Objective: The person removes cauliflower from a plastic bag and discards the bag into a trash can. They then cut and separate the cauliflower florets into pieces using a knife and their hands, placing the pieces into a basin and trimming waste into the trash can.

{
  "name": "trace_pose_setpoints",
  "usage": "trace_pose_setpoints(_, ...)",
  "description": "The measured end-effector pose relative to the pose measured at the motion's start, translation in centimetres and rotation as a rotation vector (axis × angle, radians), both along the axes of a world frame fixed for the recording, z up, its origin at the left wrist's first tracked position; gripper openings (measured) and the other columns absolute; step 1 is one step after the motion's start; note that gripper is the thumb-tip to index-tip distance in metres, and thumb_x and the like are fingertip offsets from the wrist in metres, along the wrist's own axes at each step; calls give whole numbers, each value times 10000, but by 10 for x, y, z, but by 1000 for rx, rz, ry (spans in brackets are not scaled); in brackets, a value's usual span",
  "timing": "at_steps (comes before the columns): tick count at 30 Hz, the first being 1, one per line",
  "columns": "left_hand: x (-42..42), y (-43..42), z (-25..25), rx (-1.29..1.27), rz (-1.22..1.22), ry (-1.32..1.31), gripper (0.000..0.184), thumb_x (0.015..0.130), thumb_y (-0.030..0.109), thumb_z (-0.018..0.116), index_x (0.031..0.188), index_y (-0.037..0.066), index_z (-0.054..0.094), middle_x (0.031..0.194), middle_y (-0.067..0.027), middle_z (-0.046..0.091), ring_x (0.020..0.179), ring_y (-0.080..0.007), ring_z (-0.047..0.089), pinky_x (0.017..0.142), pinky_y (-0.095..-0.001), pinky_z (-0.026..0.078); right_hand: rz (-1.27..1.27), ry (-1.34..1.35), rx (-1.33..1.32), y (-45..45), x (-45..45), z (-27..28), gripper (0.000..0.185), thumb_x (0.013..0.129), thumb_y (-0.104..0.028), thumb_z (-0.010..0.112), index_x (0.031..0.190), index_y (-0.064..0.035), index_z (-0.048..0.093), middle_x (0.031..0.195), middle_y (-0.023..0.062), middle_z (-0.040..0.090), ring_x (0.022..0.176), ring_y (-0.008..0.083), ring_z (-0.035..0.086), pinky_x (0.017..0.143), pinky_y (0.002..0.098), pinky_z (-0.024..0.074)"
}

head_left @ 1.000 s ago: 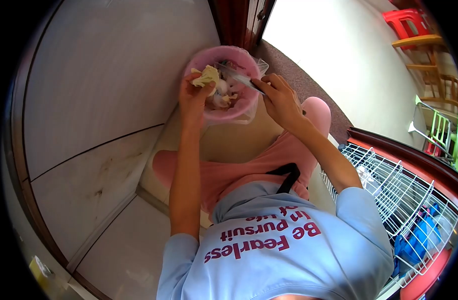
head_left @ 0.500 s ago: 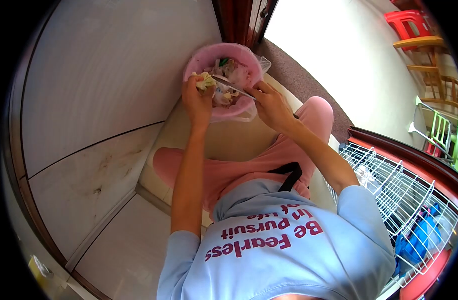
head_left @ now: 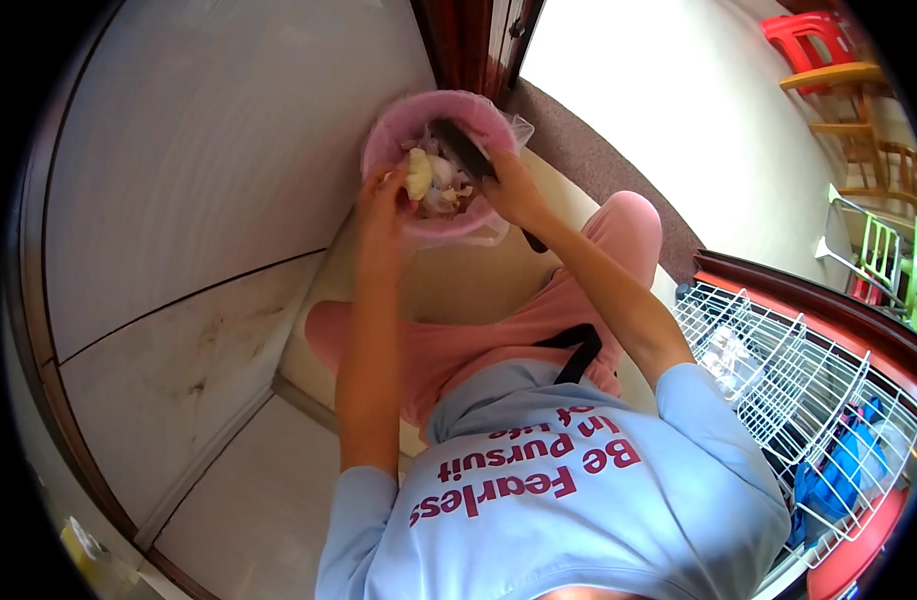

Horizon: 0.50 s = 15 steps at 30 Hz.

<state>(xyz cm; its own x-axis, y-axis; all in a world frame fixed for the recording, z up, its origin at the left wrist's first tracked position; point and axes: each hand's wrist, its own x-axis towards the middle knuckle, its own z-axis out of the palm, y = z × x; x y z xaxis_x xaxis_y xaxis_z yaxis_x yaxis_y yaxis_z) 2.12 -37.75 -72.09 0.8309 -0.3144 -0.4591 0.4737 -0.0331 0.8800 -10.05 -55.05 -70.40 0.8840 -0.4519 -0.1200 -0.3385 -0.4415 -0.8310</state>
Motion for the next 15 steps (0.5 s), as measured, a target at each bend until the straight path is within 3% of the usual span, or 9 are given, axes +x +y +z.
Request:
trace_pose_setpoints(1, 4, 7, -2, -333, 76, 521, 250, 882, 195, 609, 1082, 51, 570, 878, -64, 573, 738, -179, 574, 566, -283, 460, 4, 4, -1, -4, -3, 1, 501, 761, 10, 521, 1258, -55, 536, 1152, 189, 538, 1075, 365, 527, 898, 408, 442)
trace_pose_setpoints(2, 1, 7, 1, -334, 80, 523, 250, 882, 195, 609, 1082, 51, 570, 878, -64, 573, 738, -179, 574, 566, -283, 460, 33, -192, -1, -9, -4, 6, 544, 798, -6, 524, 1332, -91, 461, 1115, 161, 526, 994, 320, 559, 838, 391, 453)
trace_pose_setpoints(4, -9, 4, 6, -676, -28, 815, 318, 955, 318, 474, 1134, 65, 546, 838, -59, 545, 658, -128, 522, 489, -208, 418, 59, -392, -7, -19, -5, 16, 597, 836, -22, 527, 1406, -127, 387, 1078, 133, 513, 913, 275, 591, 779, 373, 463)
trace_pose_setpoints(7, -26, -16, 28, -824, -108, 955, 348, 974, 370, 414, 1104, 75, 545, 762, -35, 514, 575, -101, 461, 441, -184, 374, 221, -142, 270, -25, -6, 46, 596, 859, -102, 610, 1415, -167, 405, 1122, 75, 449, 1001, 191, 549, 798, 300, 475)
trace_pose_setpoints(9, -25, -18, 26, -814, -136, 949, 345, 975, 383, 412, 1077, 83, 547, 727, -21, 498, 540, -99, 438, 427, -184, 356, 182, -53, 480, -22, 0, 54, 602, 789, -260, 733, 1327, -98, 514, 1167, 159, 450, 1113, 266, 475, 959, 330, 402)
trace_pose_setpoints(11, -22, -19, 29, -799, -160, 939, 344, 976, 397, 409, 1050, 91, 549, 691, -7, 483, 505, -96, 416, 413, -183, 338, 192, -112, 497, -19, 5, 44, 618, 773, -289, 751, 1308, -75, 528, 1142, 151, 446, 1108, 261, 478, 944, 325, 412)
trace_pose_setpoints(13, -20, -20, 36, -616, -182, 884, 345, 977, 417, 402, 1016, 107, 548, 630, 8, 468, 463, -100, 388, 406, -180, 316, 202, -170, 513, -17, 9, 33, 637, 757, -319, 769, 1289, -52, 542, 1117, 142, 441, 1103, 256, 482, 929, 320, 421)
trace_pose_setpoints(15, -19, -23, 46, -531, -200, 808, 347, 977, 419, 399, 1015, 111, 554, 625, 0, 482, 463, -100, 396, 409, -188, 322, 186, -155, 372, -15, 14, 30, 526, 822, -220, 720, 1266, -3, 540, 1134, 88, 428, 1053, 185, 489, 837, 266, 469)
